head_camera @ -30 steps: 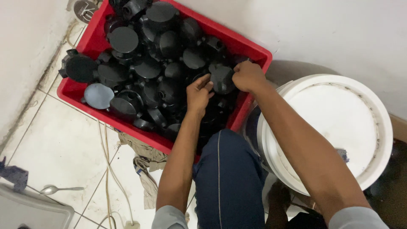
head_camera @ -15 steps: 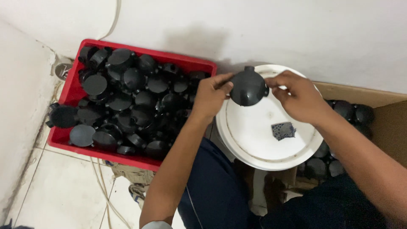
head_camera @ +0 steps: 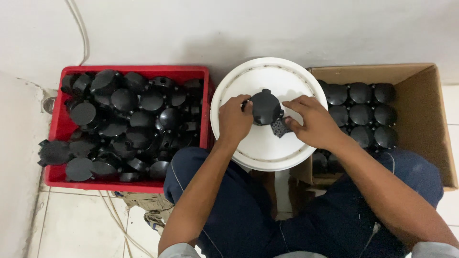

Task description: Cleaning black plastic components with a cloth and sorting them into a cardboard box

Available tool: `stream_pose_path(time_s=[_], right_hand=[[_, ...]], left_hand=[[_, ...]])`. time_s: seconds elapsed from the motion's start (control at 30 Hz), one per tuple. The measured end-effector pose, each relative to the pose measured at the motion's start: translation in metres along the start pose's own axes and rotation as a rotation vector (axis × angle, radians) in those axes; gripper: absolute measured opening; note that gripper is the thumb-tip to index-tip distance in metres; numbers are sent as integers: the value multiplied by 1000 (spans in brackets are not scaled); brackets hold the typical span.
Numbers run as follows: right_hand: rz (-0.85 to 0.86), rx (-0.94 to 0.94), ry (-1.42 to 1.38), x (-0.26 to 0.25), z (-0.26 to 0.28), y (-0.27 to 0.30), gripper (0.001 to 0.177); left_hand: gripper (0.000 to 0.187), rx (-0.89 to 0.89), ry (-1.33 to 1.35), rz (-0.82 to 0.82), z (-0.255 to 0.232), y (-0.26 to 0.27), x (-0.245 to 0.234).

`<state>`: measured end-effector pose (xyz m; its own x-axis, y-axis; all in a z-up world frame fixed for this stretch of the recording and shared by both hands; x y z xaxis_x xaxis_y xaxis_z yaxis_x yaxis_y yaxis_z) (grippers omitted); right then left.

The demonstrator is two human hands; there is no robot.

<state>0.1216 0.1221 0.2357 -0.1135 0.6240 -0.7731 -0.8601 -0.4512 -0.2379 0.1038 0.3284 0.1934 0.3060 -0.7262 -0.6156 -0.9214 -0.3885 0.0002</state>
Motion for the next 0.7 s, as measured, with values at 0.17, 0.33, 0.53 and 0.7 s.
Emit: stream_pose_path(time_s=[0.17, 0.33, 0.53, 0.7], right_hand=[[68, -321, 301, 3, 27, 21, 27], [-3, -482, 512, 27, 12, 35, 15], [13, 8, -4, -12, -2, 18, 13], [-236, 356, -95, -14, -48, 10, 29]], left_hand=[[47, 66, 18, 44, -29, 16, -24], [91, 104, -30, 246, -43, 29, -25], [95, 209, -61, 272, -39, 32, -13], [113, 198, -85, 285, -44, 41, -15]])
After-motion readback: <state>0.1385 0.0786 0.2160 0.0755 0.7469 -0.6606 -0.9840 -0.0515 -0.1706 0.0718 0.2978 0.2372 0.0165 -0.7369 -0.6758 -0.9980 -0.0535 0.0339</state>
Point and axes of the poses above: each hand's wrist, its own y-axis away from the middle knuckle, its own x-axis out of the palm, z = x × y, the point moved 6 cm from there along -y, towards the middle knuckle, and after that the axes turned 12 degrees about -z, right-handed, at the moved point
